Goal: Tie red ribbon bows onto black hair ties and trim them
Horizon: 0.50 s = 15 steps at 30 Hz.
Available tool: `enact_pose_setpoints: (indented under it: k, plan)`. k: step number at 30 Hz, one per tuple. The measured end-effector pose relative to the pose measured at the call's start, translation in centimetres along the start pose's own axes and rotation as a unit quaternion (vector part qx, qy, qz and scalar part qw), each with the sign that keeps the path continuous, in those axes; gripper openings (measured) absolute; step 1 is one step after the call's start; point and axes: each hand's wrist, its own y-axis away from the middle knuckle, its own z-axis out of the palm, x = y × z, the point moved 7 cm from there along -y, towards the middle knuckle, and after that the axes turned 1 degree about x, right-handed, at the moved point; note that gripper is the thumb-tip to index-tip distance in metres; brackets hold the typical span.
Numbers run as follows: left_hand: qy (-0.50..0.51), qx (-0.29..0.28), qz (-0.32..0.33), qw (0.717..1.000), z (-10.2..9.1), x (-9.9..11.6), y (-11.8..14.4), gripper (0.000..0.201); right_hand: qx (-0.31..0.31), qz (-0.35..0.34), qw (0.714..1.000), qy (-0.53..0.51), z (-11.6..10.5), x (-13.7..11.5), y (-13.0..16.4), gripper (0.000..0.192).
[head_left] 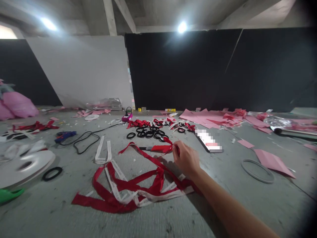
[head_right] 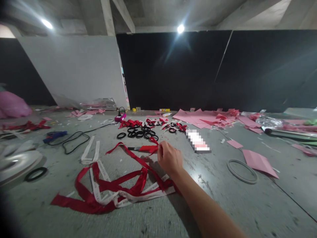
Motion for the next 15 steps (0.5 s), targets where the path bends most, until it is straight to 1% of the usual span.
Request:
enact_pose_setpoints:
  k: [3,4,5,6,7,8,9,10,11,13,15]
  plan:
    - [-0.041,0.055,-0.016,0.998,-2.9,0.6,-3.2,0.023,0.004,-0.015,0.999,-0.029,0.1,-0.3,0.0,0.016]
    - [-0.069,0.089,-0.026,0.993,-4.1,0.3,-4.5,0.026,0.005,-0.023,0.999,-0.041,0.1,-0.4,0.1,0.016]
    - [-0.142,0.150,-0.034,0.978,-5.6,0.0,-5.6,0.026,0.004,-0.033,0.998,-0.054,0.1,-0.6,0.1,0.016]
    - [-0.200,0.201,-0.017,0.959,-6.7,0.0,-6.5,0.020,0.001,-0.043,0.997,-0.066,0.2,-0.8,0.1,0.016]
    - [-0.237,0.228,0.013,0.944,-7.2,0.0,-7.4,0.023,-0.003,-0.056,0.995,-0.081,0.2,-1.0,0.2,0.016]
    - [-0.261,0.247,0.028,0.933,-7.5,-0.3,-7.9,0.033,-0.008,-0.069,0.993,-0.100,0.3,-1.4,0.3,0.016]
    - [-0.275,0.253,0.040,0.927,-7.5,-0.7,-8.3,0.042,-0.012,-0.084,0.989,-0.125,0.3,-1.8,0.4,0.016]
    - [-0.284,0.247,0.049,0.925,-7.3,-1.1,-8.5,0.047,-0.014,-0.099,0.983,-0.153,0.3,-2.3,0.6,0.015]
    - [-0.288,0.237,0.054,0.926,-7.0,-1.4,-8.5,0.049,-0.015,-0.113,0.976,-0.183,0.2,-2.8,0.8,0.014]
    - [-0.282,0.214,0.062,0.933,-6.4,-1.7,-8.2,0.044,-0.013,-0.134,0.963,-0.235,0.0,-3.9,1.1,0.011]
    - [-0.256,0.208,0.064,0.942,-6.2,-1.6,-7.8,0.034,-0.008,-0.140,0.954,-0.265,-0.2,-4.8,1.5,0.013]
